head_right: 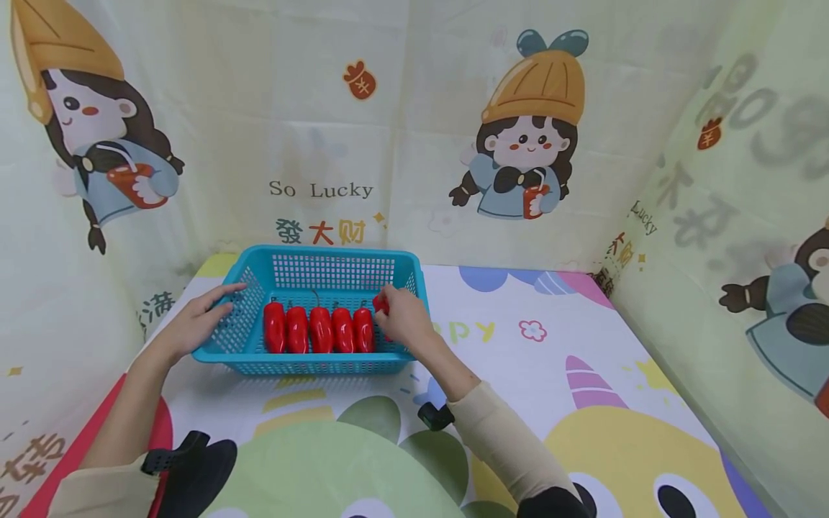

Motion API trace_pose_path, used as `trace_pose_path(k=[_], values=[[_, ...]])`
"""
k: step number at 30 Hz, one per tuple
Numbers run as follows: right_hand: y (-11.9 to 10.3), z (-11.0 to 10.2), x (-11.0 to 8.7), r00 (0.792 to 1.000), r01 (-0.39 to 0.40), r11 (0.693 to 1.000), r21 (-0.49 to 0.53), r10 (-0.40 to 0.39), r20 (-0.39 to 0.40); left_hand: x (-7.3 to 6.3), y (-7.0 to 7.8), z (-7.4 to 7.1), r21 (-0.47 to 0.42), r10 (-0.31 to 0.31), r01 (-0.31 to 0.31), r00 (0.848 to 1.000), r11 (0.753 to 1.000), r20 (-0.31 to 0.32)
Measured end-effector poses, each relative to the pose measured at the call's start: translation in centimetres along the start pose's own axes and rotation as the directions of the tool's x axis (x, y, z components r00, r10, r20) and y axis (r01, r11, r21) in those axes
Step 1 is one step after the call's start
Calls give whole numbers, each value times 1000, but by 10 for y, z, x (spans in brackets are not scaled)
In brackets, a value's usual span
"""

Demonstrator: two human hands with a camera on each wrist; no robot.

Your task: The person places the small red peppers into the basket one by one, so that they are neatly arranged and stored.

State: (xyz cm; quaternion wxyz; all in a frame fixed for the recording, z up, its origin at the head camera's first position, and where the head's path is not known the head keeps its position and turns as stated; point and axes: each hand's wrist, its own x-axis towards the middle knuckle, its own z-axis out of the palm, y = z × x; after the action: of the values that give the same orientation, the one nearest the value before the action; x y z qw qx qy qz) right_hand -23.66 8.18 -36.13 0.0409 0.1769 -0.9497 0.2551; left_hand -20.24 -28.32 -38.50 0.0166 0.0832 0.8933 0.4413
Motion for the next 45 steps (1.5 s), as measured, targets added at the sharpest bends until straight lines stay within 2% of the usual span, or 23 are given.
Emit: trace_pose_path(k=[11, 16, 22, 27, 33, 41, 45], values=[[-4, 11, 3, 994, -62, 993, -101, 71, 87, 0, -1, 0, -1, -7, 7, 1000, 1000, 7], [-5, 13, 4, 992, -78, 991, -112, 88, 86, 0, -1, -1, -2, -7, 7, 1000, 1000, 5], [-3, 13, 3, 997, -48, 995, -90, 54, 64, -1, 0, 0, 4, -11, 11, 1000, 1000, 1], [-3, 10, -1, 1000, -12, 999, 31, 12, -3, -1, -1, 0, 15, -16, 16, 1000, 1000, 1], [-3, 4, -5, 994, 24, 981, 195, -3, -112, 0, -1, -2, 18, -10, 10, 1000, 1000, -5], [-2, -5, -16, 968, 35, 951, 308, 44, -246, -1, -1, -2, 14, -11, 11, 1000, 1000, 1], [1, -7, -21, 954, 67, 930, 361, 46, -296, -1, -2, -1, 22, -4, 4, 1000, 1000, 5]])
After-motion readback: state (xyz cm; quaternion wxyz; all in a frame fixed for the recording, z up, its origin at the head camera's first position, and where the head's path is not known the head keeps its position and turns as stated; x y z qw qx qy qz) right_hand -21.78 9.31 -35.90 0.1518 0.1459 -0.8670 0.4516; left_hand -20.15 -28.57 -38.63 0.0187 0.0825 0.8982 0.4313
